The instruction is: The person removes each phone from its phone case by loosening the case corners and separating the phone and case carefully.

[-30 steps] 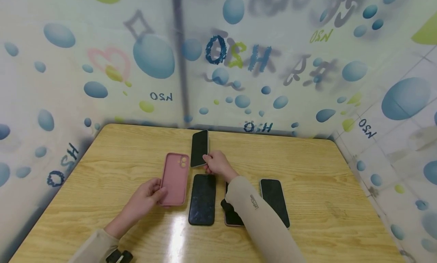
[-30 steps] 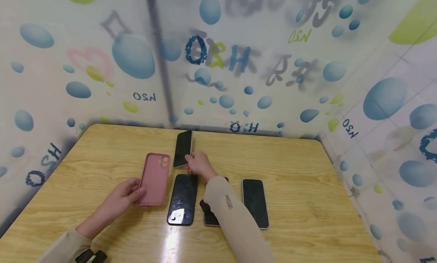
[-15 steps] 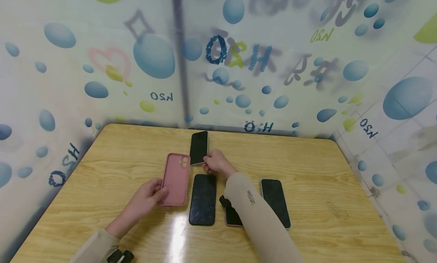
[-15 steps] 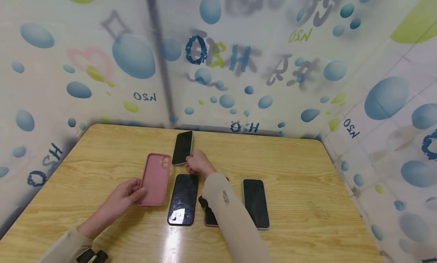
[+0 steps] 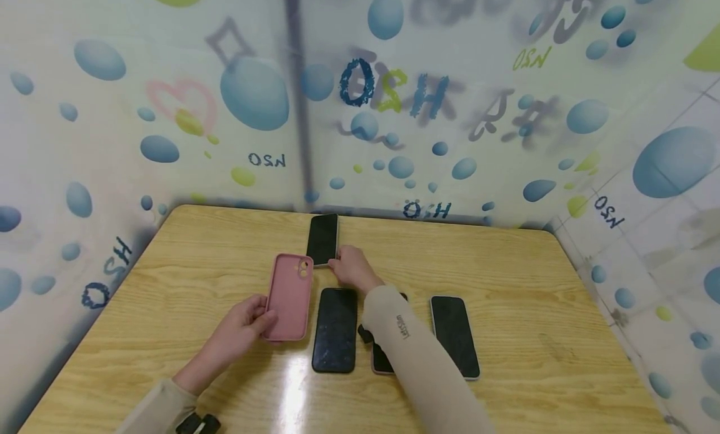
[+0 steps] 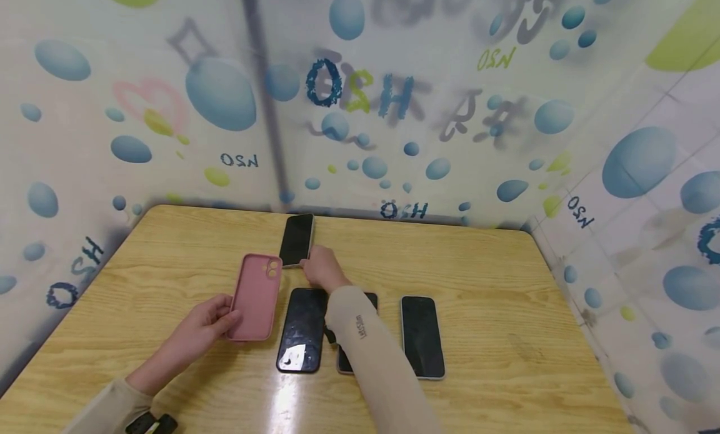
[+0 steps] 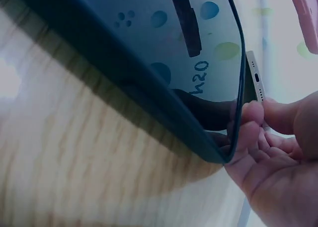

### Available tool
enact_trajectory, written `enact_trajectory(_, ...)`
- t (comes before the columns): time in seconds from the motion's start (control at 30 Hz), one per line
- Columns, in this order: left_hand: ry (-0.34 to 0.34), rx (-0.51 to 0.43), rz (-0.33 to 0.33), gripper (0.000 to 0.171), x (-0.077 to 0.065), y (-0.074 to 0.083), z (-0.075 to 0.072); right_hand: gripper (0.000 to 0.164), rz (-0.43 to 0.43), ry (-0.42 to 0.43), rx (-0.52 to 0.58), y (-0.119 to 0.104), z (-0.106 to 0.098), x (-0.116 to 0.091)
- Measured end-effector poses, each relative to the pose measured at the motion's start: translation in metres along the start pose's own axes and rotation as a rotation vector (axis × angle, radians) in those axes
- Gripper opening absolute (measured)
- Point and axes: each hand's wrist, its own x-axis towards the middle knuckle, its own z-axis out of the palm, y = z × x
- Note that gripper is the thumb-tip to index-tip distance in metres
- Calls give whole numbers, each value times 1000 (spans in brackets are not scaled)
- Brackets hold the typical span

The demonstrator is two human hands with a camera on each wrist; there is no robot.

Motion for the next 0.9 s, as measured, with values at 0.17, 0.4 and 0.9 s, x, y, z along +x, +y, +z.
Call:
enact_trajectory(0.17, -9, 1, 20, 22, 0, -2, 0, 28, 46, -7, -51, -4, 1, 1)
enact_trajectory(0.4, -5, -1, 10, 22, 0, -3, 0, 23, 18, 8, -20, 2, 1, -3)
enact_trajectory(0.9, -1, 24, 10, 22, -1, -4, 0, 23, -67, 87, 60, 35, -22, -25)
